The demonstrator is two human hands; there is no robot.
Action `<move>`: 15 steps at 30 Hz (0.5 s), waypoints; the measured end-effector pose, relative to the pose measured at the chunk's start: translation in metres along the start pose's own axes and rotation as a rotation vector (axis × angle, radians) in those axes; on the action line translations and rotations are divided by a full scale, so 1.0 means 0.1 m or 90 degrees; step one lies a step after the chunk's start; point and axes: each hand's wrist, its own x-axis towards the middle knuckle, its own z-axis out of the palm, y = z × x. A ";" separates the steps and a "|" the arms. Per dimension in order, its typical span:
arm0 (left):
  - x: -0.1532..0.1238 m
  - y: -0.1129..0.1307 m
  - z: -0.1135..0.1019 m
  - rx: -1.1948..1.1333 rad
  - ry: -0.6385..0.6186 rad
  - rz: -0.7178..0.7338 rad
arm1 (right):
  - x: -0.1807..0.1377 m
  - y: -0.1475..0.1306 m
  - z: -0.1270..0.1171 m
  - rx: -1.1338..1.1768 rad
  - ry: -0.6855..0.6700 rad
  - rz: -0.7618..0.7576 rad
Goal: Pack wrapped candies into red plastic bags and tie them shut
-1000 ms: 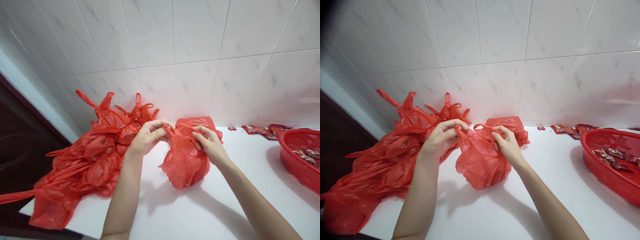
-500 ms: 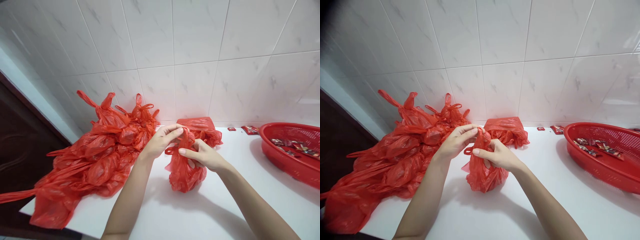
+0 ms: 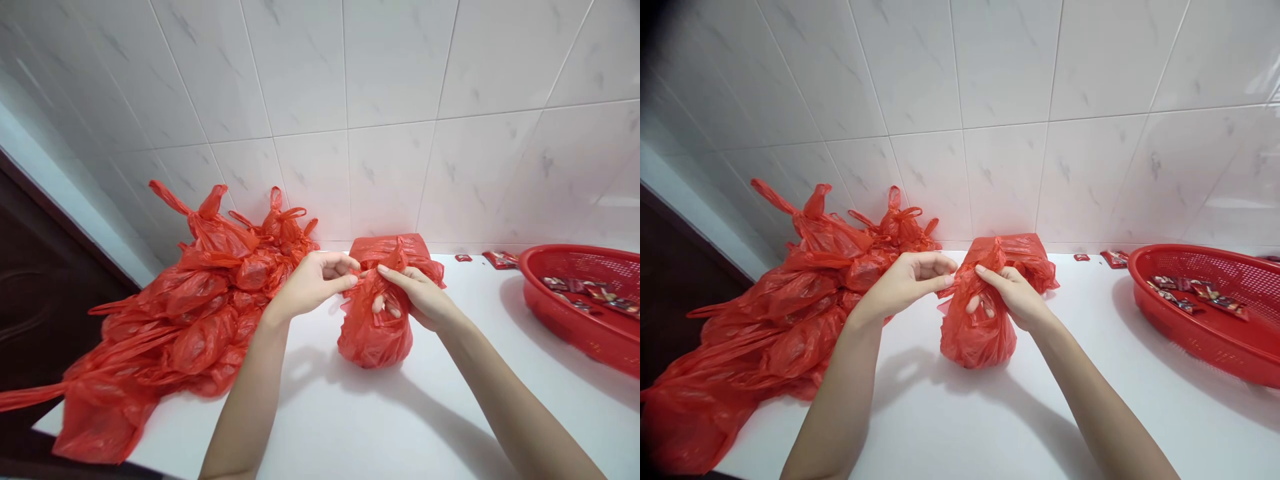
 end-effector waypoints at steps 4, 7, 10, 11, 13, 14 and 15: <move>0.00 0.03 0.11 -0.083 0.057 0.055 | 0.03 0.02 -0.03 0.060 0.018 0.016; 0.00 0.01 0.21 -0.055 0.002 0.041 | 0.03 0.02 -0.04 0.090 0.026 0.014; 0.00 -0.04 0.31 -0.004 -0.019 0.037 | 0.02 0.01 -0.05 0.096 0.026 0.001; 0.00 -0.05 0.33 0.015 -0.017 0.044 | 0.02 0.01 -0.05 0.093 0.026 -0.002; 0.00 -0.07 0.35 0.059 -0.008 0.065 | 0.02 0.00 -0.05 0.092 0.032 -0.009; 0.00 -0.07 0.36 0.090 0.000 0.077 | 0.02 0.00 -0.05 0.096 0.033 -0.011; 0.00 -0.08 0.36 0.125 0.012 0.090 | 0.01 -0.01 -0.05 0.100 0.034 -0.013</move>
